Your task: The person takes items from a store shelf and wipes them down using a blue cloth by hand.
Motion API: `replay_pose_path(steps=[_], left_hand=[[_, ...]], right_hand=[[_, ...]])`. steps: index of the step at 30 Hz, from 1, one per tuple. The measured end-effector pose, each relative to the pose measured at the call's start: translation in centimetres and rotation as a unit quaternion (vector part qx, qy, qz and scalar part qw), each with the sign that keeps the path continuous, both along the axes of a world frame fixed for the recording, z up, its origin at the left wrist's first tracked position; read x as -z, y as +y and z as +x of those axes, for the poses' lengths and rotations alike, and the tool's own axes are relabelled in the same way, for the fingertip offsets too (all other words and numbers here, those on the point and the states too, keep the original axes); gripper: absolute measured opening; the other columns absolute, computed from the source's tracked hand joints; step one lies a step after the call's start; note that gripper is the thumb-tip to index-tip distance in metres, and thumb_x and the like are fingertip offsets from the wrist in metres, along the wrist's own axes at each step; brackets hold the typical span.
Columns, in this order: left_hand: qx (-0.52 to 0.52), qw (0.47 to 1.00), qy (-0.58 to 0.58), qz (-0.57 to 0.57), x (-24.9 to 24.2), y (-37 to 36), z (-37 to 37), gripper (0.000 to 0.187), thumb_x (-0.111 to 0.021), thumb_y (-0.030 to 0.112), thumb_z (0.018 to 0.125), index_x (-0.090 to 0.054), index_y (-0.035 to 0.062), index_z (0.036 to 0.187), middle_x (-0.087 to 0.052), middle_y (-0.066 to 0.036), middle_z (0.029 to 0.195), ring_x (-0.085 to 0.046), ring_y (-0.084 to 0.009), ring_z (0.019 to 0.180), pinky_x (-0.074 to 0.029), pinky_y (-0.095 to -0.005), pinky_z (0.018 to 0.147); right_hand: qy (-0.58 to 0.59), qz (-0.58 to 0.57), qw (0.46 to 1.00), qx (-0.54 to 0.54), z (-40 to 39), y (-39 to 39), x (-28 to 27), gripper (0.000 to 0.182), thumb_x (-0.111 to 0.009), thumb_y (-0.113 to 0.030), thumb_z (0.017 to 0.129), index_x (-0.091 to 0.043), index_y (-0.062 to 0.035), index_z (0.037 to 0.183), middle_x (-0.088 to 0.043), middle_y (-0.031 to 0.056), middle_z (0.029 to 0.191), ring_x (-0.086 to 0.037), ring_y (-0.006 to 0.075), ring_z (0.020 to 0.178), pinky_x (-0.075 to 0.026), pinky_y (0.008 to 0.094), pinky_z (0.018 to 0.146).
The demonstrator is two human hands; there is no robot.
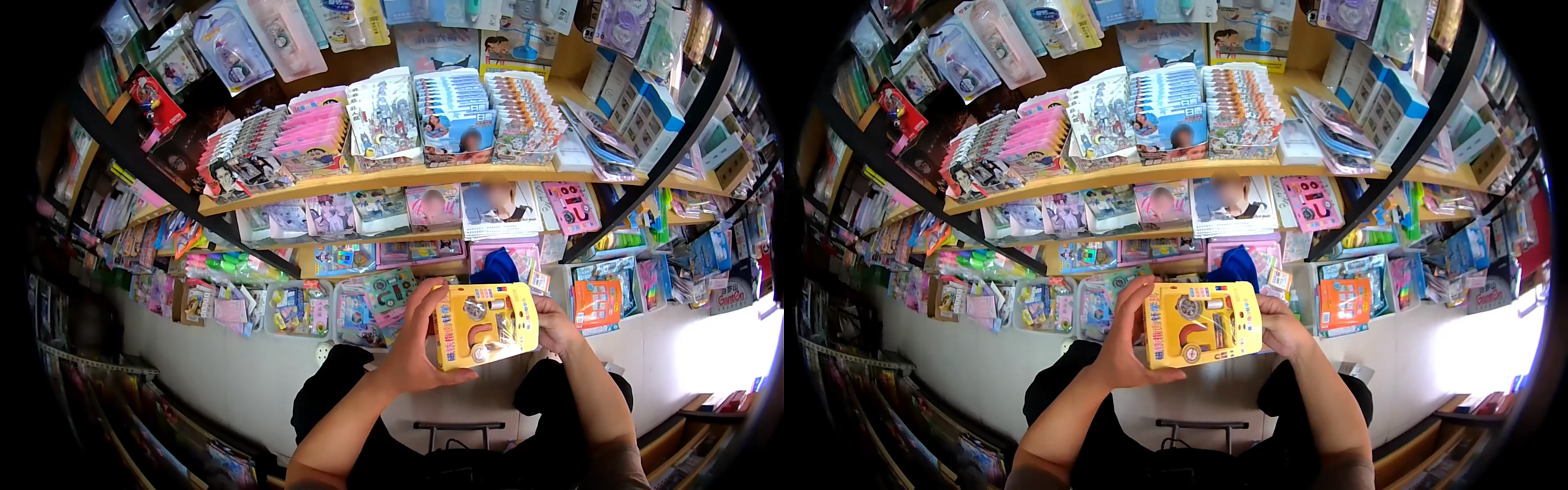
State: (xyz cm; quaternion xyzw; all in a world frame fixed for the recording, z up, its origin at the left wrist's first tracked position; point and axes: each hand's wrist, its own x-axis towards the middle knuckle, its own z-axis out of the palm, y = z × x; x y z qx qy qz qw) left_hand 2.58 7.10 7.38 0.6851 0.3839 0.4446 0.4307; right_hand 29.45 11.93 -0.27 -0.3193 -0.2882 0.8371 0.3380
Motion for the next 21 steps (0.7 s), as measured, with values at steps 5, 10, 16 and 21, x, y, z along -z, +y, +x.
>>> replay_pose_path(steps=[5, 10, 16, 21], left_hand=[[0.058, 0.969, -0.199, -0.135, 0.1, -0.4, 0.0, 0.109, -0.076, 0.041, 0.067, -0.004, 0.0035, 0.14, -0.015, -0.016, 0.142, -0.021, -0.0258, 0.131, -0.026, -0.0373, 0.103], [-0.032, 0.973, -0.201, -0.109, 2.5, 0.4, -0.1, 0.078, -0.038, 0.048, 0.091, -0.004, -0.0039, 0.139, -0.022, -0.017, 0.142, -0.026, -0.0219, 0.129, -0.022, -0.0327, 0.105], [-0.119, 0.942, -0.238, -0.207, 3.1, 1.2, -0.4, 0.05, -0.03, 0.03, 0.098, -0.025, 0.0001, 0.138, -0.033, -0.01, 0.139, -0.033, -0.0173, 0.126, -0.025, -0.0287, 0.103], [-0.159, 0.912, -0.269, -0.264, 3.6, 1.9, -0.3, 0.043, -0.035, 0.018, 0.097, -0.029, 0.0043, 0.137, -0.036, -0.007, 0.137, -0.039, -0.0155, 0.121, -0.031, -0.0277, 0.099]], right_hand=[[-0.073, 0.081, 0.994, -0.02, -0.7, -0.1, -0.7, 0.037, -0.056, -0.004, 0.085, -0.048, -0.0016, 0.121, -0.058, 0.0084, 0.114, -0.058, 0.0149, 0.099, -0.047, 0.0291, 0.086], [-0.139, 0.114, 0.98, -0.088, -1.7, -0.6, -3.8, 0.043, -0.054, -0.002, 0.085, -0.044, -0.0078, 0.126, -0.057, 0.0051, 0.115, -0.056, 0.0126, 0.102, -0.045, 0.0299, 0.087], [-0.109, 0.018, 0.99, -0.083, -1.7, -1.2, -3.8, 0.036, -0.048, 0.002, 0.086, -0.045, 0.0002, 0.122, -0.058, 0.0131, 0.113, -0.059, 0.0209, 0.1, -0.048, 0.0323, 0.084], [-0.009, 0.023, 0.997, -0.067, -0.5, -1.4, -3.9, 0.043, -0.051, -0.004, 0.085, -0.041, 0.0033, 0.126, -0.055, 0.0166, 0.115, -0.058, 0.0251, 0.101, -0.046, 0.036, 0.088]])
